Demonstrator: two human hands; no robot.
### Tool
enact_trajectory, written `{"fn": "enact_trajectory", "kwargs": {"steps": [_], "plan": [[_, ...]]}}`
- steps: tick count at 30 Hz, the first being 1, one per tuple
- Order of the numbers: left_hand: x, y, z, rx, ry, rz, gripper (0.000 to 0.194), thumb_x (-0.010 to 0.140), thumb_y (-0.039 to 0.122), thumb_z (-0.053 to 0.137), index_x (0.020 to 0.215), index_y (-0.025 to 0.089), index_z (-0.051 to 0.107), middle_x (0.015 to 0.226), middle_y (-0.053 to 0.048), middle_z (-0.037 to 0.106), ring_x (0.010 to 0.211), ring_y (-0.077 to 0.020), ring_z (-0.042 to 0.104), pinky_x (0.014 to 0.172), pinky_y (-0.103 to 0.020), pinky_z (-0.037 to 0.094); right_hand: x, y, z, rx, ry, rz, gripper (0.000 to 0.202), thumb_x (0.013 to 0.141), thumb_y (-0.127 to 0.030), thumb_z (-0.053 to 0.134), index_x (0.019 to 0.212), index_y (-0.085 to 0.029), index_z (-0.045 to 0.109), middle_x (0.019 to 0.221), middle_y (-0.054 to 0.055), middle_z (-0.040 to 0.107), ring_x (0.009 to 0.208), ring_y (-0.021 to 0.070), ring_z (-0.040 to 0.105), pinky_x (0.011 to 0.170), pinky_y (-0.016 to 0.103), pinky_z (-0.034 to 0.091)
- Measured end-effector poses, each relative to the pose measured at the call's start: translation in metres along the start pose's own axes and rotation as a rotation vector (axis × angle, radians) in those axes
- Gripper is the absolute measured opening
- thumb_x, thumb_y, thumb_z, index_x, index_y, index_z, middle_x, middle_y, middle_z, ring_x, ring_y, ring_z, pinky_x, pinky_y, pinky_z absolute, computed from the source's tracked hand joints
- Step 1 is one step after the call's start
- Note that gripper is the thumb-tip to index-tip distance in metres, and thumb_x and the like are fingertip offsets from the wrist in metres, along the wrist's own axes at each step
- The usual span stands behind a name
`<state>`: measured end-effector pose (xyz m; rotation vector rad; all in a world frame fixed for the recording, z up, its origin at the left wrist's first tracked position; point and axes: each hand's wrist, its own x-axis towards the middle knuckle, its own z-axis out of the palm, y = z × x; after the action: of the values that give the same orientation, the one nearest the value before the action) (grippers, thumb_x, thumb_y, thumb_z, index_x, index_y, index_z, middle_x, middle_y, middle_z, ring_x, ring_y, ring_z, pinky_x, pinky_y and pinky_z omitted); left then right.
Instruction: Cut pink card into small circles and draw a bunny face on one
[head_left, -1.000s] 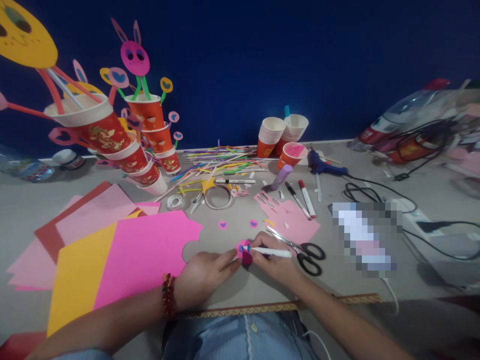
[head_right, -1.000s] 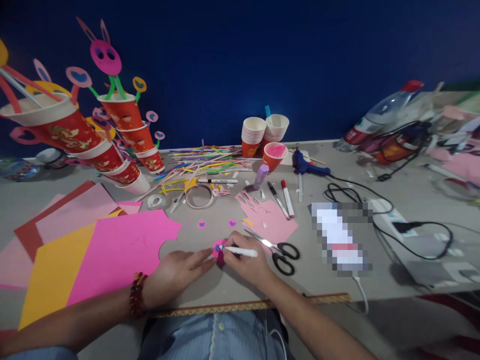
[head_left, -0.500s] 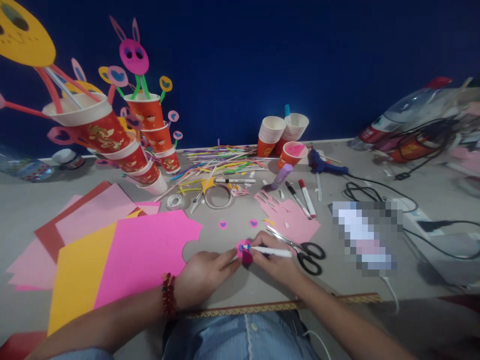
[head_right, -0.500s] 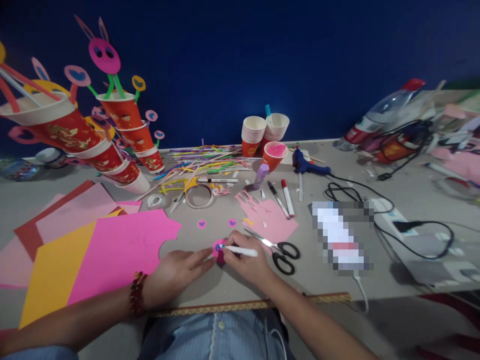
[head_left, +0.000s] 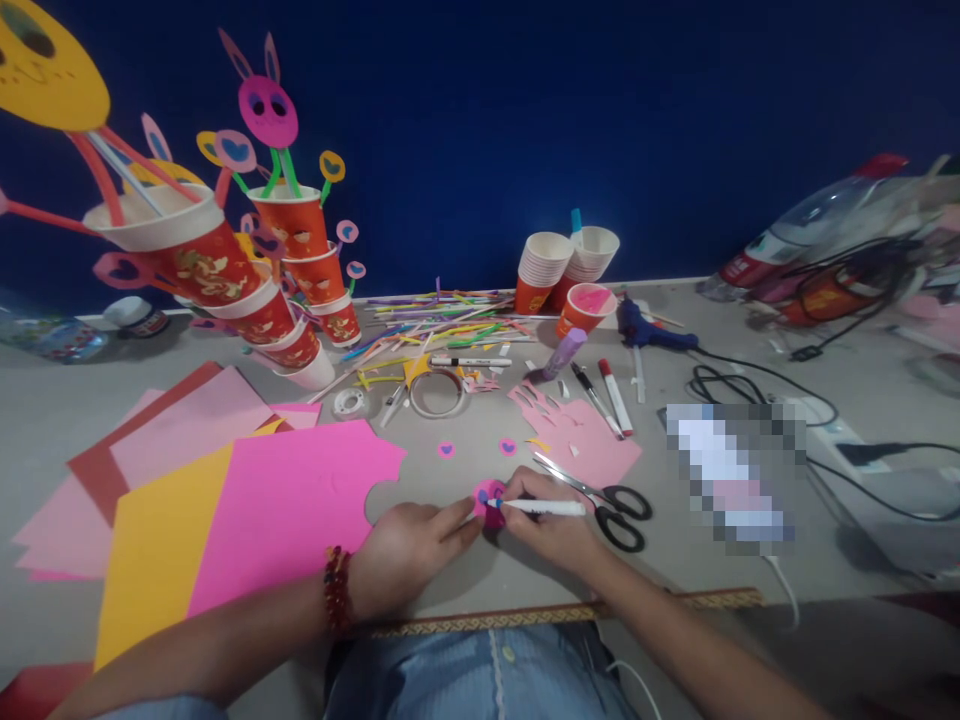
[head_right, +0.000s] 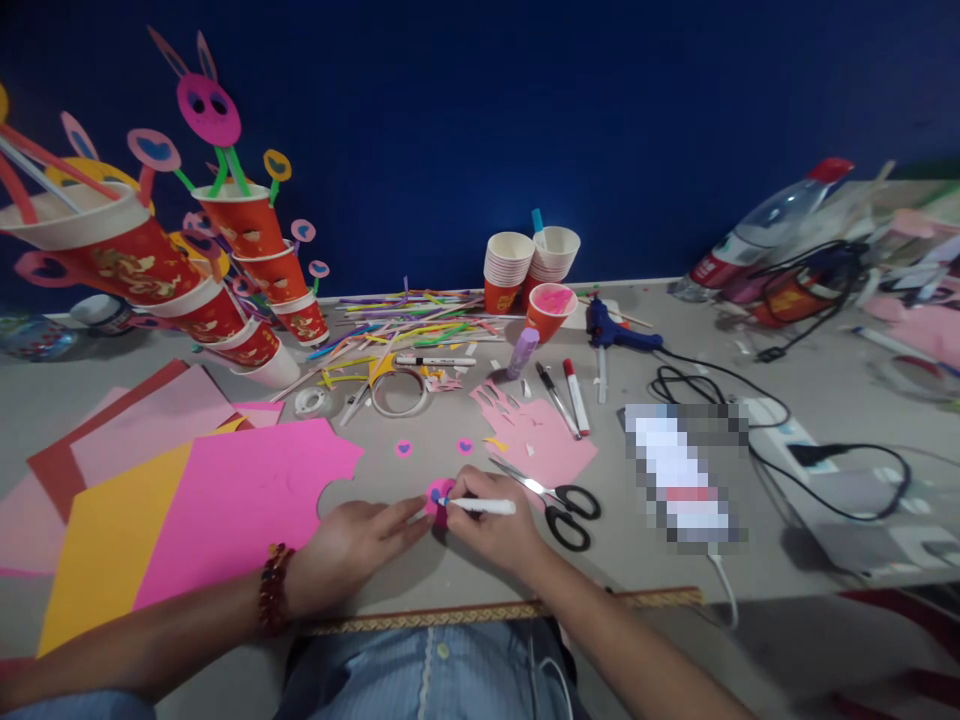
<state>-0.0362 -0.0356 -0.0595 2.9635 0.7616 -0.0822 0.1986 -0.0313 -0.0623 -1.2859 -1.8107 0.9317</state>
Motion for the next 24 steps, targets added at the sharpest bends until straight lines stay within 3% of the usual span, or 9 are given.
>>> {"fn": "enact_trajectory", "kwargs": {"steps": [8, 15, 24], "plan": [[-0.001, 0.0, 0.002, 0.003, -0.015, -0.004, 0.055, 0.089, 0.009, 0.05, 0.143, 0.017, 0.041, 0.143, -0.013, 0.051, 0.077, -0.0163, 0.064, 0.057, -0.029, 0.05, -0.001, -0.001, 0.0, 0.008, 0.012, 0.004, 0.012, 0.078, -0.02, 0.055, 0.066, -0.022, 0.053, 0.056, -0.004, 0.056, 0.05, 0.012, 0.05, 0.049, 0.022, 0.038], [-0.001, -0.001, 0.003, -0.007, -0.048, -0.002, 0.055, 0.089, 0.009, 0.05, 0.142, 0.02, 0.042, 0.149, -0.013, 0.045, 0.081, -0.0167, 0.064, 0.061, -0.03, 0.051, -0.006, 0.01, -0.002, 0.168, 0.19, 0.106, 0.013, 0.086, -0.025, 0.056, 0.074, -0.022, 0.056, 0.059, -0.002, 0.057, 0.053, 0.0139, 0.051, 0.051, 0.025, 0.04], [0.001, -0.001, 0.003, 0.018, -0.065, 0.016, 0.058, 0.088, 0.009, 0.049, 0.144, 0.021, 0.039, 0.148, -0.012, 0.047, 0.082, -0.0179, 0.065, 0.059, -0.03, 0.05, -0.009, 0.009, -0.01, 0.097, 0.106, 0.072, 0.015, 0.081, -0.021, 0.057, 0.067, -0.022, 0.054, 0.055, -0.003, 0.055, 0.05, 0.0129, 0.047, 0.049, 0.025, 0.037]]}}
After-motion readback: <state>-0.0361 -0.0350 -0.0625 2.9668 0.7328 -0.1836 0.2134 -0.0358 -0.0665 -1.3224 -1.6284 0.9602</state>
